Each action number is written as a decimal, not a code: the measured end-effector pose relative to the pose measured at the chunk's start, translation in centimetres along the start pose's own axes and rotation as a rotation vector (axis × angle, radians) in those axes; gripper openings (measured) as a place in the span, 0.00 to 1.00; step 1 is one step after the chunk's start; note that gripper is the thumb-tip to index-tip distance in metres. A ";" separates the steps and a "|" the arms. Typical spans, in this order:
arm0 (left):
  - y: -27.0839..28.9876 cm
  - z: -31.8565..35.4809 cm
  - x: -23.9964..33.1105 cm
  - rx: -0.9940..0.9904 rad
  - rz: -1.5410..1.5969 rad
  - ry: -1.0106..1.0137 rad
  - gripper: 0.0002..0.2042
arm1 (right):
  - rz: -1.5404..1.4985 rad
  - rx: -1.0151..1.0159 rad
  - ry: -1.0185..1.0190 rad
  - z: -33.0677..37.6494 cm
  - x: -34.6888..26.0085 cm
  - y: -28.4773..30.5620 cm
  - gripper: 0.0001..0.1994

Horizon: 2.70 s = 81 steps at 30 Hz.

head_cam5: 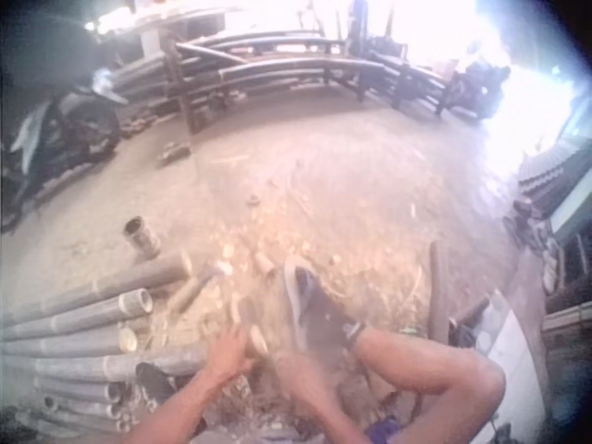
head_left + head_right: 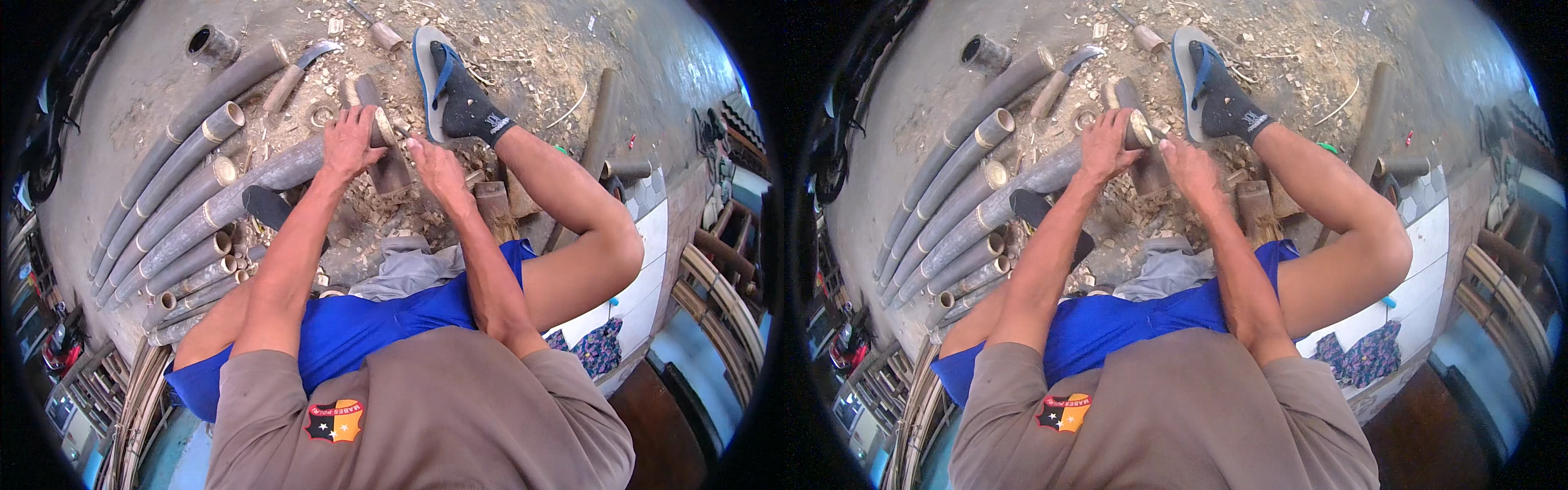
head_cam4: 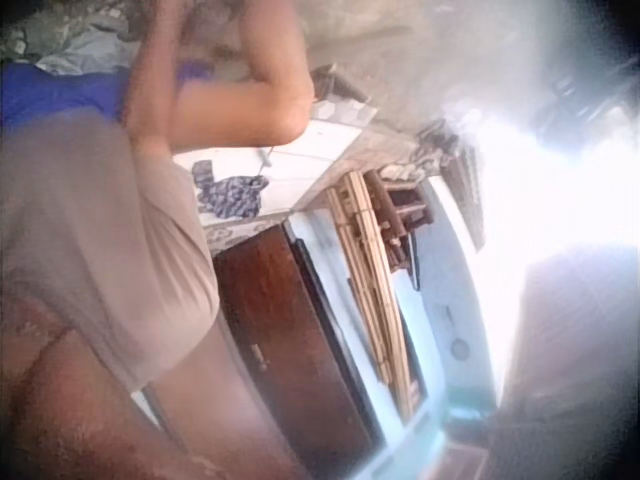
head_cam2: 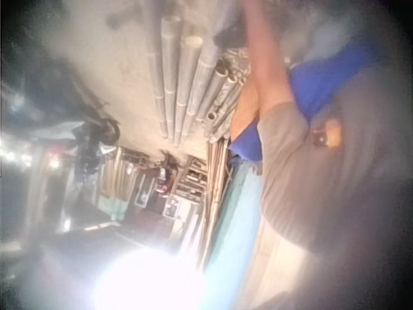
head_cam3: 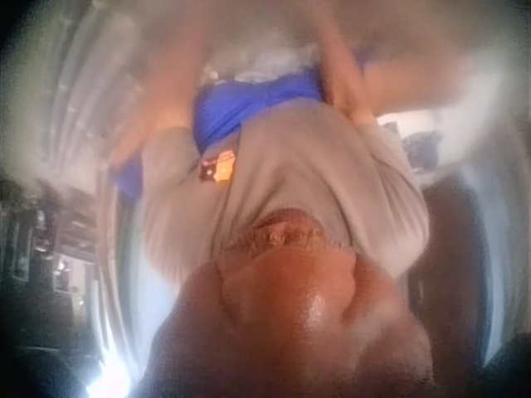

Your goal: The person sits on the floor and uses a knife to carve the end of a bamboo pole, then measures it with a tape measure. They use a wooden mallet to drive a smaller bamboo piece into the pole to split the end, then remove the insert and continue carving the interior.

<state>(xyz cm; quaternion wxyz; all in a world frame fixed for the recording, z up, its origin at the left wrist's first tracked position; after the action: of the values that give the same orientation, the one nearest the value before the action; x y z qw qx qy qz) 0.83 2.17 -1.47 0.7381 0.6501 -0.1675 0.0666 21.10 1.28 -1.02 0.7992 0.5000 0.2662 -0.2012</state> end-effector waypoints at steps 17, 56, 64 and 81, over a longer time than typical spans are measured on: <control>0.4 -1.7 0.0 -0.051 0.210 0.202 0.41 | -0.033 0.014 -0.044 -6.1 2.4 -2.5 0.27; 0.8 -0.1 -0.3 -0.080 0.030 0.034 0.47 | 0.005 -0.024 0.002 0.8 -1.0 0.3 0.25; 1.0 0.2 -0.1 -0.013 0.189 0.110 0.46 | 0.126 -0.071 -0.007 1.0 -2.9 1.0 0.24; 1.3 -0.4 -0.2 -0.082 0.184 0.123 0.43 | 0.097 -0.077 0.033 -0.3 -2.5 0.9 0.23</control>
<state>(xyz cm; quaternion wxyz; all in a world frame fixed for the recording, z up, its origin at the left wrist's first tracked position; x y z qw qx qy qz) 0.31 2.73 -0.33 0.7636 0.5961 -0.1835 0.1669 19.57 2.07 1.06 0.8220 0.4846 0.2624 -0.1433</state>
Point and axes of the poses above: each hand's wrist, its own z-axis away from the middle knuckle, its own y-axis out of the back of the hand, x = y × z, the point moved 3 cm from there along -z, towards the middle knuckle, and after that the axes turned 2 degrees about z, right-handed, at the moved point
